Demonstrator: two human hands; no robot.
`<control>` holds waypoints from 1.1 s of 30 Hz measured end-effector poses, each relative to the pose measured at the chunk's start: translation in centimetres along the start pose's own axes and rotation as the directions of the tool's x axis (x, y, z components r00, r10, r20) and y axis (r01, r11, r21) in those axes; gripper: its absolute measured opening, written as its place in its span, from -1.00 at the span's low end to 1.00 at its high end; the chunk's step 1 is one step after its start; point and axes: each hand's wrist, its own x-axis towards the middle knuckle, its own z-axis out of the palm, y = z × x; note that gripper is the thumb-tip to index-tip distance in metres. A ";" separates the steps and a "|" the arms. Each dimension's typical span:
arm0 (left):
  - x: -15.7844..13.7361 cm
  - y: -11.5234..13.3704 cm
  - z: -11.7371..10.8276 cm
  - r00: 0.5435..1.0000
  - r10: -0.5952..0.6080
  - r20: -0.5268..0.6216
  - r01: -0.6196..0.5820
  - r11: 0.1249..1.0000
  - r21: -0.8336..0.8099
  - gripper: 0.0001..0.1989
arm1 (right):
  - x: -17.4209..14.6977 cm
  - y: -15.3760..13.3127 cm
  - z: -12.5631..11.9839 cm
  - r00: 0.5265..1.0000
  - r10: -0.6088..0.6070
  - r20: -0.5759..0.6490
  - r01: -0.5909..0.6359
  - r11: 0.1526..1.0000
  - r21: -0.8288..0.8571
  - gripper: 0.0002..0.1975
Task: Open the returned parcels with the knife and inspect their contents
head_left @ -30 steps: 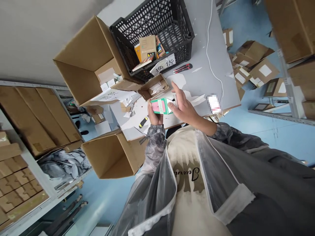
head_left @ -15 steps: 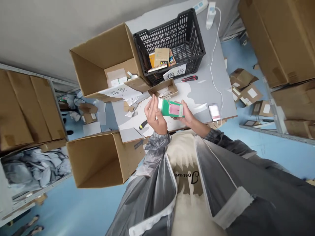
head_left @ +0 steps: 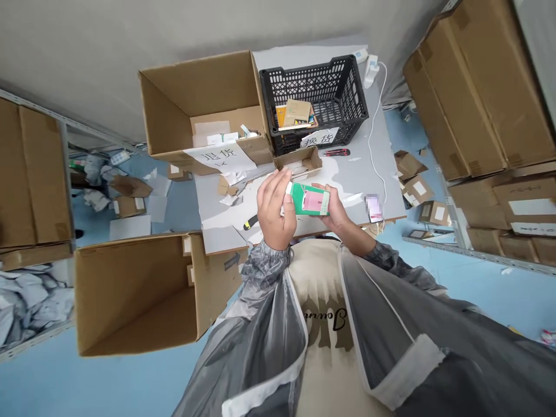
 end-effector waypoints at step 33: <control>-3.7 -8.9 1.9 0.839 -0.092 0.536 0.197 0.970 -0.143 -0.14 | -1.8 1.9 1.3 0.988 0.151 -0.034 -0.140 0.964 0.228 -0.51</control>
